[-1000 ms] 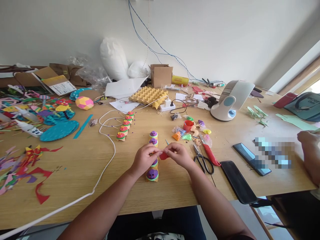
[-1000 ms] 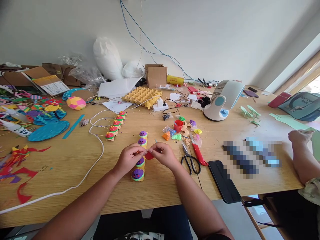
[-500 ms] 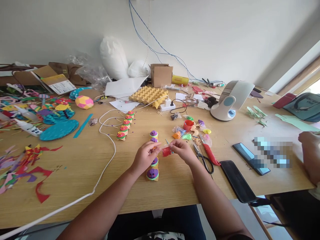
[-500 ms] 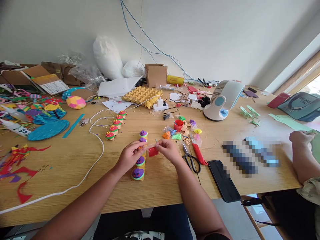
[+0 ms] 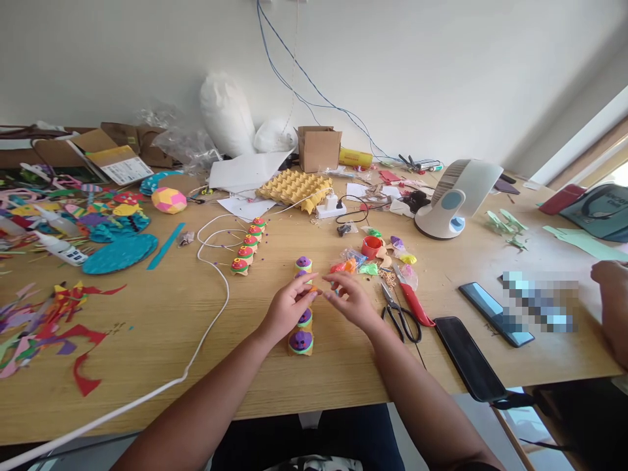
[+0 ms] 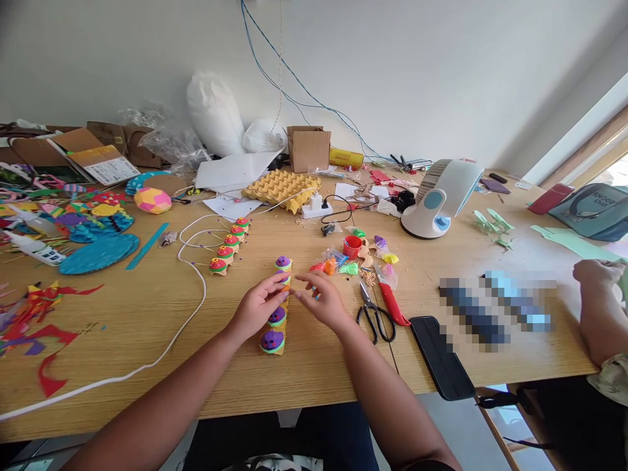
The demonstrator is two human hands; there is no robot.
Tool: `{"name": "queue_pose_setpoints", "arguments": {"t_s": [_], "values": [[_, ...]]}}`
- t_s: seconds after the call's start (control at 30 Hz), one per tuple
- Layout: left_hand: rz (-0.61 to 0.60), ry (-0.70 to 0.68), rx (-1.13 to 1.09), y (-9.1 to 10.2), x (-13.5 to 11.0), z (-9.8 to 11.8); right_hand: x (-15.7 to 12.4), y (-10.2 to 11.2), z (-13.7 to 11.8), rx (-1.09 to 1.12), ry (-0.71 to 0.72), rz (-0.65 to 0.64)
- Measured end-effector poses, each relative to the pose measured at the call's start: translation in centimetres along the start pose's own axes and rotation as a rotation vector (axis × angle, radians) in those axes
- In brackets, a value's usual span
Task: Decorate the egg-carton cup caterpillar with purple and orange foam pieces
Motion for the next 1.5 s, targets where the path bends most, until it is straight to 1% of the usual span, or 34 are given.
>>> {"name": "queue_pose_setpoints", "arguments": {"t_s": [0.03, 0.07, 0.1, 0.23, 0.37, 0.43, 0.53, 0.63, 0.73, 0.8, 0.87, 0.93, 0.97, 1.07, 1.13, 1.17, 1.33, 1.43, 1.5], "values": [[-0.025, 0.013, -0.037, -0.3, 0.0, 0.0, -0.2, -1.2, -0.7, -0.042, 0.054, -0.08], [-0.046, 0.021, -0.065, -0.5, -0.1, 0.1, -0.4, -1.9, -1.1, -0.059, 0.091, -0.128], [-0.064, 0.029, -0.084, -0.7, -0.1, 0.3, -0.6, -2.3, -1.5, -0.071, 0.119, -0.15], [-0.114, 0.048, -0.071, -1.0, -0.5, 0.8, -0.7, -2.6, -2.1, -0.092, 0.155, -0.148], [-0.103, 0.027, -0.013, -0.5, -0.7, 1.0, -0.6, -2.2, -2.1, -0.05, 0.138, -0.103], [-0.06, 0.015, 0.015, 0.1, -0.6, 1.0, -0.6, -1.8, -1.6, -0.005, 0.109, -0.053], [0.043, -0.002, 0.046, 1.2, -0.4, 1.1, -0.6, -1.4, 0.0, 0.14, 0.001, 0.008], [0.113, -0.024, 0.08, 1.8, -0.4, 1.2, -0.6, -1.7, 1.6, 0.336, -0.13, 0.002], [0.129, -0.078, 0.149, 1.8, -0.5, 1.7, -0.6, -1.9, 2.6, 0.421, -0.215, 0.005], [0.133, -0.106, 0.177, 1.7, -0.6, 1.9, -0.6, -1.9, 3.0, 0.434, -0.242, 0.004], [0.129, -0.096, 0.156, 1.7, -0.6, 1.8, -0.6, -1.9, 3.2, 0.43, -0.249, 0.003], [0.11, -0.07, 0.104, 1.7, -0.6, 1.6, -0.5, -1.4, 2.9, 0.391, -0.211, 0.037], [0.095, -0.065, 0.084, 1.5, -0.5, 1.7, -0.5, -1.0, 2.5, 0.342, -0.166, 0.066], [0.037, -0.076, 0.076, 1.0, -0.6, 2.0, -0.5, -0.1, 0.2, 0.099, 0.026, 0.119], [0.008, -0.08, 0.101, 0.6, -0.7, 2.3, -0.6, -0.4, -1.0, -0.043, 0.12, 0.098], [0.003, -0.083, 0.119, 0.6, -0.7, 2.4, -0.6, -0.7, -1.3, -0.085, 0.143, 0.084], [-0.016, -0.085, 0.177, 0.3, -0.9, 2.3, -0.9, -1.2, -1.8, -0.264, 0.232, 0.054], [-0.034, -0.06, 0.16, 0.1, -0.7, 1.9, -1.1, -1.6, -2.2, -0.378, 0.311, 0.015], [-0.037, -0.044, 0.133, 0.0, -0.6, 1.6, -1.2, -1.7, -2.2, -0.427, 0.33, -0.01]]}}
Point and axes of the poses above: each hand's wrist, its own x-axis towards the middle knuckle, its own y-axis out of the back of the hand, z = x × y, the point moved 10 cm from there along x, towards the middle knuckle, and after that the axes turned 13 degrees about x, right-handed, at the moved point
